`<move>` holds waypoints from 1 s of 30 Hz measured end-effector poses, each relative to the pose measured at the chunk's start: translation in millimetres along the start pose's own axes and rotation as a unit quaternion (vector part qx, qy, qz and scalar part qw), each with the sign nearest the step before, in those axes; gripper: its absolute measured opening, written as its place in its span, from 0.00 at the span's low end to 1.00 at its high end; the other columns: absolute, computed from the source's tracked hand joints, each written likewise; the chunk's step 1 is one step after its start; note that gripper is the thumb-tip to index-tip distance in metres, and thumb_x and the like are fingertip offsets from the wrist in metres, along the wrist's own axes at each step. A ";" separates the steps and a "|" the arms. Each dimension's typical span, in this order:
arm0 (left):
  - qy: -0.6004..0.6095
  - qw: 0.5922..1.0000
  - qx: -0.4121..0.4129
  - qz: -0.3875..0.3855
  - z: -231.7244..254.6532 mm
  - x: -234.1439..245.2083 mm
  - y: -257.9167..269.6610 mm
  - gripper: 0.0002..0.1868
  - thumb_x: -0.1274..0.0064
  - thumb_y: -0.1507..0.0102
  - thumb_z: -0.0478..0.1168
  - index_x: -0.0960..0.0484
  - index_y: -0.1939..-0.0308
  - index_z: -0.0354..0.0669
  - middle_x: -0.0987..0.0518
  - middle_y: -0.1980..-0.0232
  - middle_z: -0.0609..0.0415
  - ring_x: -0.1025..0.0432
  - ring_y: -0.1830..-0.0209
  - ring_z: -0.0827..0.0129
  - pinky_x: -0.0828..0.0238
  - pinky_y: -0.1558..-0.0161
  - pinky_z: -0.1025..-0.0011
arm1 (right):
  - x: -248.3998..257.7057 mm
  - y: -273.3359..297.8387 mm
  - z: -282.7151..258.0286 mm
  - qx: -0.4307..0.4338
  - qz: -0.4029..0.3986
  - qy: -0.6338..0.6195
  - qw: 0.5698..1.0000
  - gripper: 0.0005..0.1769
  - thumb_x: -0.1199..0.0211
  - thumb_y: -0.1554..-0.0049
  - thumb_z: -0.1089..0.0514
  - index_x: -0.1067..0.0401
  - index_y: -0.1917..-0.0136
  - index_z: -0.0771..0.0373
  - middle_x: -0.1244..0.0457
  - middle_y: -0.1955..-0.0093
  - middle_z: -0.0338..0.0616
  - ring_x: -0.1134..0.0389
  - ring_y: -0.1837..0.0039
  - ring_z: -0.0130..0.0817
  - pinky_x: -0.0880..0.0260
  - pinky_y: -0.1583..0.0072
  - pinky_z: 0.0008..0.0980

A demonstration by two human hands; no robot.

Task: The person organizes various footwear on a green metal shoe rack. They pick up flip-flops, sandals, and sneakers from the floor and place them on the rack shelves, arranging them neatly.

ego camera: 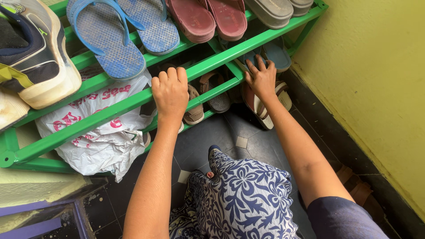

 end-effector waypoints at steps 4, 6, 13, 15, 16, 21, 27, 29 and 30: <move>-0.005 1.000 -0.001 0.008 0.6 0.7 -1.3 0.04 0.49 0.40 0.36 0.28 0.64 0.49 0.32 0.67 0.58 0.34 0.66 0.64 0.41 0.61 0.65 | 7.3 15.2 7.3 -0.061 0.009 -0.010 0.998 0.36 0.34 0.36 0.42 0.39 0.21 0.57 0.51 0.18 0.61 0.52 0.21 0.62 0.52 0.25 0.59; -0.004 1.000 0.003 0.013 0.6 0.6 -3.3 0.04 0.49 0.39 0.36 0.29 0.64 0.49 0.32 0.67 0.58 0.34 0.66 0.64 0.41 0.61 0.65 | 4.1 31.9 15.4 -0.132 0.073 -0.024 0.988 0.48 0.37 0.35 0.37 0.53 0.15 0.61 0.63 0.14 0.66 0.63 0.15 0.66 0.62 0.20 0.61; 0.000 1.000 0.004 0.019 1.8 4.5 -2.5 0.04 0.49 0.40 0.36 0.29 0.64 0.49 0.31 0.67 0.57 0.34 0.66 0.64 0.41 0.60 0.65 | -95.7 44.2 69.7 -0.384 0.070 -0.259 0.884 0.60 0.57 0.34 0.23 0.80 0.16 0.67 0.86 0.16 0.74 0.80 0.14 0.71 0.72 0.18 0.62; -0.003 1.000 0.004 0.020 1.6 5.6 -2.6 0.05 0.49 0.40 0.36 0.29 0.64 0.49 0.32 0.67 0.57 0.34 0.65 0.64 0.41 0.60 0.65 | -110.8 41.0 79.7 -0.388 0.104 -0.267 0.876 0.61 0.58 0.35 0.21 0.81 0.16 0.67 0.89 0.17 0.74 0.81 0.15 0.72 0.69 0.18 0.60; -0.005 1.000 0.005 0.020 2.0 5.2 -2.6 0.05 0.49 0.41 0.36 0.29 0.65 0.49 0.32 0.67 0.57 0.34 0.66 0.64 0.41 0.60 0.65 | -116.5 38.2 83.6 -0.386 0.109 -0.262 0.878 0.61 0.59 0.35 0.20 0.81 0.16 0.66 0.89 0.17 0.73 0.80 0.14 0.71 0.67 0.18 0.60; -0.007 1.000 0.007 0.028 2.4 -0.3 -1.7 0.06 0.48 0.42 0.35 0.30 0.66 0.50 0.33 0.68 0.58 0.35 0.67 0.64 0.42 0.61 0.66 | -118.1 32.0 97.6 -0.433 0.048 -0.195 0.879 0.61 0.66 0.40 0.14 0.81 0.14 0.55 0.87 0.15 0.67 0.74 0.14 0.66 0.65 0.20 0.67; -0.015 0.999 0.007 0.036 0.9 -0.6 -3.5 0.06 0.49 0.41 0.35 0.31 0.67 0.50 0.33 0.68 0.58 0.35 0.67 0.64 0.41 0.62 0.66 | -63.0 23.8 84.9 -0.417 -0.023 -0.157 0.895 0.62 0.67 0.45 0.12 0.79 0.14 0.48 0.85 0.14 0.63 0.81 0.14 0.68 0.74 0.27 0.80; -0.016 0.999 0.008 0.039 0.7 4.5 -4.4 0.05 0.50 0.40 0.36 0.30 0.66 0.50 0.32 0.68 0.57 0.34 0.67 0.64 0.41 0.62 0.65 | -29.2 11.0 74.1 -0.407 0.092 -0.125 0.900 0.58 0.66 0.41 0.15 0.71 0.12 0.48 0.79 0.12 0.61 0.75 0.12 0.65 0.73 0.22 0.75; -0.018 0.999 0.005 0.035 0.9 6.6 -5.5 0.05 0.50 0.40 0.37 0.30 0.66 0.50 0.32 0.68 0.57 0.34 0.67 0.64 0.40 0.62 0.65 | -10.4 2.8 67.3 -0.400 0.150 -0.109 0.898 0.56 0.66 0.39 0.16 0.67 0.11 0.48 0.76 0.10 0.60 0.72 0.11 0.63 0.72 0.20 0.73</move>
Point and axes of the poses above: each hand's wrist, its own y-axis away from the middle knuckle, its own x-axis out of the back of the hand, z = x × y, the point moved 3 cm from there along -y, towards the middle knuckle
